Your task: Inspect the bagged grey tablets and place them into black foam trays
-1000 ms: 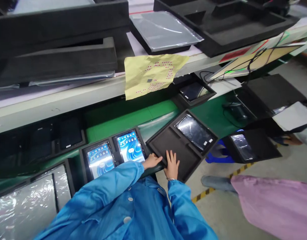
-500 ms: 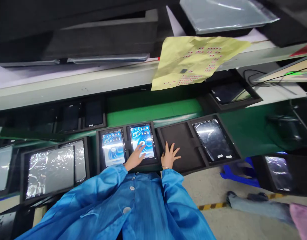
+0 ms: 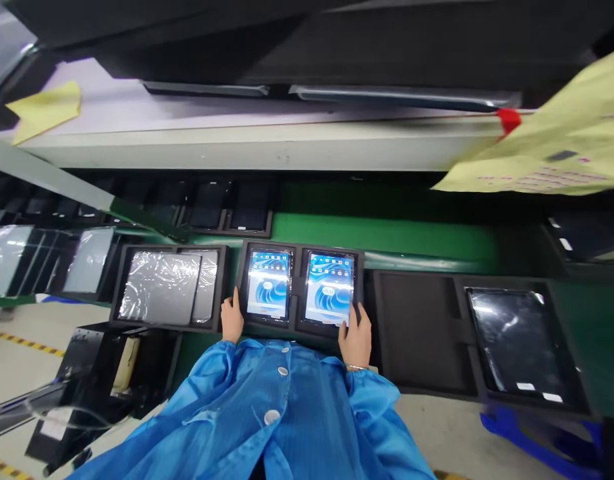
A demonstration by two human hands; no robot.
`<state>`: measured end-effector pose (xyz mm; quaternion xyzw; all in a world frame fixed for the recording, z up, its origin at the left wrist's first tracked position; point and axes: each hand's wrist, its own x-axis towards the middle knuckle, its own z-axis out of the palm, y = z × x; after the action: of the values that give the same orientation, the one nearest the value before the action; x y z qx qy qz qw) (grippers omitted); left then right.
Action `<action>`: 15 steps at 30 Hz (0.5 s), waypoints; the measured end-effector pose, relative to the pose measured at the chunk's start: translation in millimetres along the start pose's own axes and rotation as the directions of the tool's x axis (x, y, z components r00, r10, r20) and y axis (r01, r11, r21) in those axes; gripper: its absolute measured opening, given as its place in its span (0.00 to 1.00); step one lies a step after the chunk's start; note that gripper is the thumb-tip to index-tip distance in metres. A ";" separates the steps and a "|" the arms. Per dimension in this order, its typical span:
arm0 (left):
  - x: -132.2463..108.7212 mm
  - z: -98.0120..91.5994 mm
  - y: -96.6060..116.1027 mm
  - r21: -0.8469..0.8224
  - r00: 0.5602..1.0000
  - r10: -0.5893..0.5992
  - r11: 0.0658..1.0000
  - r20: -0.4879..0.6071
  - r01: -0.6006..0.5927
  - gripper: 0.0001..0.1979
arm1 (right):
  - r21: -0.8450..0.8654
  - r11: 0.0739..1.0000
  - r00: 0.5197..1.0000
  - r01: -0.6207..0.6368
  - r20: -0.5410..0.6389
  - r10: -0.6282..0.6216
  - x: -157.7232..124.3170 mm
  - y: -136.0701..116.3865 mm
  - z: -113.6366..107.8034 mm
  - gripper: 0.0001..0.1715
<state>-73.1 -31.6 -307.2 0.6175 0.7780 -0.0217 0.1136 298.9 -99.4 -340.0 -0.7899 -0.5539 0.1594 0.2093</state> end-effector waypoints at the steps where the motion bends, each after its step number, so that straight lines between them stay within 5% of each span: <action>1: -3.6 2.5 -3.1 0.015 1.000 -0.001 1.000 0.005 0.001 0.41 | -0.005 1.000 1.000 -0.018 -0.003 0.018 -3.2 -2.3 6.1 0.34; 5: -22.6 5.7 -16.7 0.059 1.000 -0.007 0.998 0.006 0.006 0.40 | -0.030 0.992 0.993 -0.119 0.002 0.120 -11.4 1.8 17.6 0.38; 9: -34.3 1.0 -18.3 0.053 0.999 0.036 0.998 -0.031 -0.034 0.29 | -0.031 0.992 0.988 -0.126 0.091 0.128 -1.4 7.0 2.1 0.34; 12: -22.6 -5.2 -5.9 0.017 0.987 0.139 0.990 -0.077 -0.138 0.26 | -0.022 0.996 0.987 -0.086 0.132 0.089 32.6 -10.2 -10.0 0.28; 15: 9.0 -11.5 5.2 -0.010 0.964 0.246 0.969 -0.103 -0.248 0.29 | 0.035 0.999 0.991 0.012 0.130 -0.016 96.5 -55.1 -1.3 0.26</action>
<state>-71.7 -19.8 -297.2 0.7087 0.6998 0.0330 0.0829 287.4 7.6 -312.9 -0.7703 -0.5690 0.2186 0.1874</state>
